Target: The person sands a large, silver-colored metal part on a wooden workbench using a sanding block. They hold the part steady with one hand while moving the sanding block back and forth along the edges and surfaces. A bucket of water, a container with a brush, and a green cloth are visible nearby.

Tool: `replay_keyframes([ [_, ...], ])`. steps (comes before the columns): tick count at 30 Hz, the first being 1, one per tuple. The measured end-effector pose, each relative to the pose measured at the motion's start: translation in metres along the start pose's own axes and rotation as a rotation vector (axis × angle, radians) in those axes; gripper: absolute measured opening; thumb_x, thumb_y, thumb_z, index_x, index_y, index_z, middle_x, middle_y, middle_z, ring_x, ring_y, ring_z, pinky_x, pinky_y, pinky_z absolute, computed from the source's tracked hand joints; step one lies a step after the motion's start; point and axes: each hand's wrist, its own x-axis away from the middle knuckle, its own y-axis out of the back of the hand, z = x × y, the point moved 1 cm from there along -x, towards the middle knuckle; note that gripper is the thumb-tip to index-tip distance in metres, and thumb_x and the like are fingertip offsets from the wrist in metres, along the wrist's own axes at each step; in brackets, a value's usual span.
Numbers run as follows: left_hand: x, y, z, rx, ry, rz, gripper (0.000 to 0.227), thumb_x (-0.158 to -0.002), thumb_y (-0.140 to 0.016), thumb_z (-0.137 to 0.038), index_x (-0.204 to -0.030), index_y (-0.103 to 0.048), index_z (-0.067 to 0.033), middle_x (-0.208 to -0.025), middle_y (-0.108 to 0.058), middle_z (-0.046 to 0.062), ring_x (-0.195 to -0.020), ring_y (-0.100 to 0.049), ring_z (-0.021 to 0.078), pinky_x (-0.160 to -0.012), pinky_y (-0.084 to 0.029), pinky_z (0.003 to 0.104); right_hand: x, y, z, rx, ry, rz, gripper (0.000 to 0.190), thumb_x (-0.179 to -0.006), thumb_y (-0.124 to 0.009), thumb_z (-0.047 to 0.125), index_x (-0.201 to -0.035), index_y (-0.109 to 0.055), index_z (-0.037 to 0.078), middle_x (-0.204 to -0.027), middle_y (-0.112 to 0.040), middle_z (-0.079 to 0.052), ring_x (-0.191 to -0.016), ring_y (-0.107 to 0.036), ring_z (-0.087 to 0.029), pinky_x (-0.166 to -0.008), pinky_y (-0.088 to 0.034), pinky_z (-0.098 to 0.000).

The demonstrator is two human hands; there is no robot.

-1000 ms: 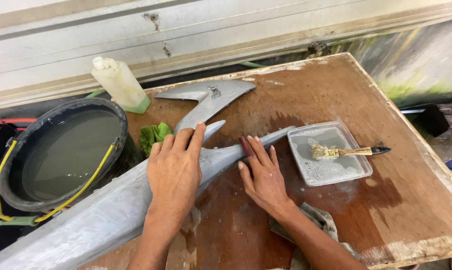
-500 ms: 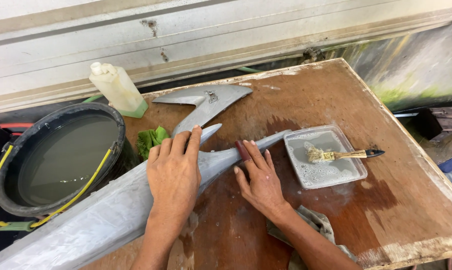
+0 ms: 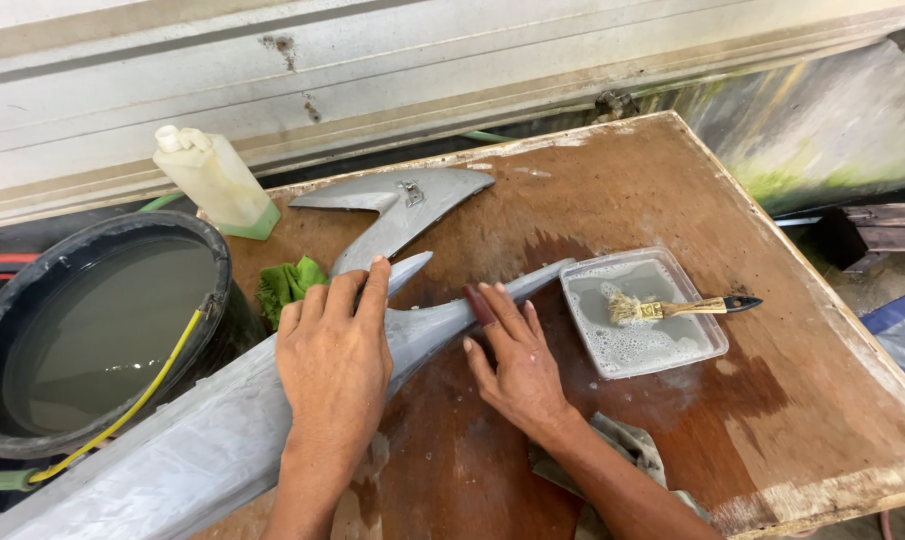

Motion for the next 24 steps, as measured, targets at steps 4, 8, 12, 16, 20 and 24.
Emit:
replay_keyframes([
  [4,-0.002,-0.002,0.003,0.01,0.003,0.007,0.045,-0.083,-0.069,-0.008,-0.128,-0.071,-0.0108,-0.11,-0.068,0.003,-0.08,-0.057,0.0213,-0.075,-0.044,0.035,-0.001,-0.003,-0.005,-0.006,-0.053,0.006,0.058,-0.092,-0.063,0.019,-0.147,-0.049,0.006,-0.159,-0.042,-0.008,-0.151,-0.033,-0.028,-0.118,-0.027,-0.0539],
  [8,-0.002,-0.003,0.003,0.003,0.007,0.016,0.045,-0.082,-0.07,-0.008,-0.127,-0.072,-0.0114,-0.11,-0.068,0.003,-0.082,-0.059,0.0212,-0.076,-0.044,0.035,0.001,-0.001,0.002,-0.002,0.066,0.011,0.055,-0.091,-0.063,0.018,-0.142,-0.053,0.002,-0.159,-0.043,-0.01,-0.151,-0.032,-0.027,-0.122,-0.025,-0.0515],
  [12,-0.003,-0.004,0.006,0.003,0.006,0.027,0.044,-0.084,-0.07,-0.01,-0.127,-0.072,-0.0111,-0.111,-0.068,0.003,-0.082,-0.058,0.0214,-0.076,-0.044,0.035,-0.003,-0.001,-0.01,0.079,-0.098,-0.016,0.065,-0.091,-0.063,0.023,-0.152,-0.044,0.01,-0.157,-0.045,-0.008,-0.147,-0.04,-0.026,-0.118,-0.028,-0.0541],
  [16,-0.005,-0.006,0.007,0.001,0.017,0.014,0.041,-0.085,-0.071,-0.01,-0.126,-0.074,-0.0118,-0.109,-0.069,0.002,-0.08,-0.058,0.0203,-0.074,-0.043,0.035,-0.005,0.0,-0.012,0.074,-0.077,-0.014,0.066,-0.092,-0.062,0.021,-0.152,-0.041,0.004,-0.158,-0.044,-0.015,-0.146,-0.04,-0.03,-0.121,-0.028,-0.0505],
  [20,-0.005,-0.005,0.007,-0.006,0.017,0.022,0.042,-0.084,-0.071,-0.01,-0.126,-0.074,-0.0112,-0.109,-0.069,0.001,-0.08,-0.057,0.0191,-0.074,-0.044,0.033,-0.007,0.003,-0.009,0.032,-0.066,-0.05,0.059,-0.09,-0.064,0.018,-0.147,-0.051,0.007,-0.154,-0.049,-0.009,-0.145,-0.043,-0.026,-0.118,-0.032,-0.0468],
  [24,-0.006,-0.005,0.007,-0.017,0.027,0.012,0.041,-0.084,-0.072,-0.009,-0.125,-0.076,-0.0118,-0.108,-0.07,0.0,-0.077,-0.057,0.0175,-0.072,-0.043,0.032,-0.01,0.005,-0.013,-0.03,-0.064,-0.096,0.058,-0.088,-0.065,0.013,-0.143,-0.052,0.0,-0.152,-0.05,-0.014,-0.143,-0.046,-0.032,-0.112,-0.041,-0.0385],
])
